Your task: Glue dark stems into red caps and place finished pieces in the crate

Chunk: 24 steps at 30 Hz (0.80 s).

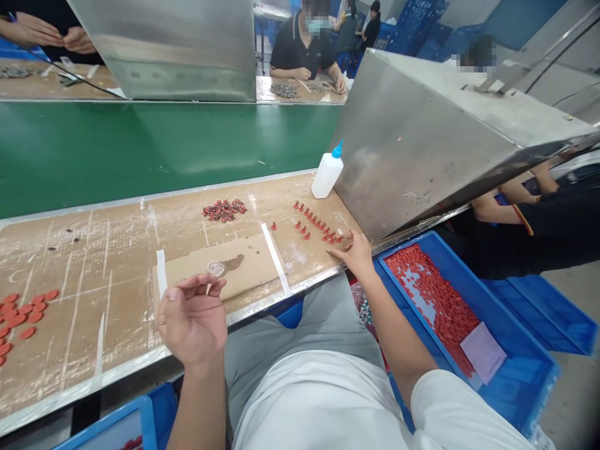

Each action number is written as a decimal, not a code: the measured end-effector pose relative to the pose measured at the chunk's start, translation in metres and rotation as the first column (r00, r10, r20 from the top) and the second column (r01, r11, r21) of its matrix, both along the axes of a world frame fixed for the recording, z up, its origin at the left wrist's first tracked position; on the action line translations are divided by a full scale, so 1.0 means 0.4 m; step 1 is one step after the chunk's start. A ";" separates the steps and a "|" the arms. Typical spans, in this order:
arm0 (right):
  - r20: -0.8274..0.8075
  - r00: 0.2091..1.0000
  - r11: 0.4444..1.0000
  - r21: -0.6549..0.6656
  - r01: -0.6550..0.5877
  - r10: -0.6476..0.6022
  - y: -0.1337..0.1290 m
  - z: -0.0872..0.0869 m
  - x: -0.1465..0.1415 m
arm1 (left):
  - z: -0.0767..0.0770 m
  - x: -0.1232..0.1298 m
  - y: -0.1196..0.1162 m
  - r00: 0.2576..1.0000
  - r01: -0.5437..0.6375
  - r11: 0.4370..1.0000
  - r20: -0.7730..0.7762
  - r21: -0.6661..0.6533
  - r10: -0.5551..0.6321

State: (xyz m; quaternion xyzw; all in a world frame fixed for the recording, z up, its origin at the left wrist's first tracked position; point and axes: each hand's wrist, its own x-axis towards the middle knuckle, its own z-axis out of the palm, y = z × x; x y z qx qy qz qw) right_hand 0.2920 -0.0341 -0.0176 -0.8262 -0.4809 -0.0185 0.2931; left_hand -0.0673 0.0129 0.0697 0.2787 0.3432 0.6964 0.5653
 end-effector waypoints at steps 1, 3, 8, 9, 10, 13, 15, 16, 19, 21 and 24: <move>-0.013 1.000 1.000 -0.004 -0.011 0.011 0.013 -0.004 0.002 | -0.043 -0.004 0.008 0.997 -0.031 0.999 -0.066 -0.014 0.030; -0.042 0.998 0.999 -0.007 -0.040 0.039 0.039 -0.005 0.002 | -0.119 -0.025 0.014 0.978 -0.099 0.994 -0.188 -0.046 0.089; -0.044 0.995 0.996 -0.004 -0.094 0.094 0.097 0.001 0.000 | -0.208 -0.094 0.028 0.899 -0.276 0.961 -0.354 0.003 0.259; -0.033 0.994 0.995 -0.002 -0.100 0.100 0.106 0.001 0.000 | -0.212 -0.101 0.034 0.883 -0.297 0.955 -0.375 0.016 0.281; -0.027 0.994 0.994 0.001 -0.108 0.108 0.115 0.000 0.001 | -0.214 -0.104 0.041 0.871 -0.307 0.952 -0.396 0.024 0.291; -0.033 0.992 0.992 0.014 -0.123 0.123 0.138 -0.006 0.004 | -0.217 -0.095 0.057 0.829 -0.330 0.944 -0.469 0.033 0.306; -0.038 0.991 0.992 0.018 -0.127 0.128 0.150 -0.011 0.006 | -0.219 -0.085 0.063 0.791 -0.369 0.929 -0.511 0.039 0.336; -0.036 0.990 0.991 0.020 -0.132 0.133 0.156 -0.013 0.007 | -0.221 -0.080 0.063 0.774 -0.390 0.920 -0.525 0.045 0.354; -0.023 0.986 0.986 0.031 -0.166 0.167 0.174 -0.016 0.011 | -0.222 -0.073 0.061 0.739 -0.417 0.907 -0.561 0.054 0.373; -0.016 0.982 0.981 0.041 -0.189 0.190 0.188 -0.016 0.011 | -0.219 -0.073 0.059 0.726 -0.409 0.911 -0.585 0.057 0.362; -0.022 0.978 0.977 0.046 -0.208 0.209 0.208 -0.013 0.006 | -0.213 -0.070 0.058 0.722 -0.395 0.917 -0.595 0.064 0.352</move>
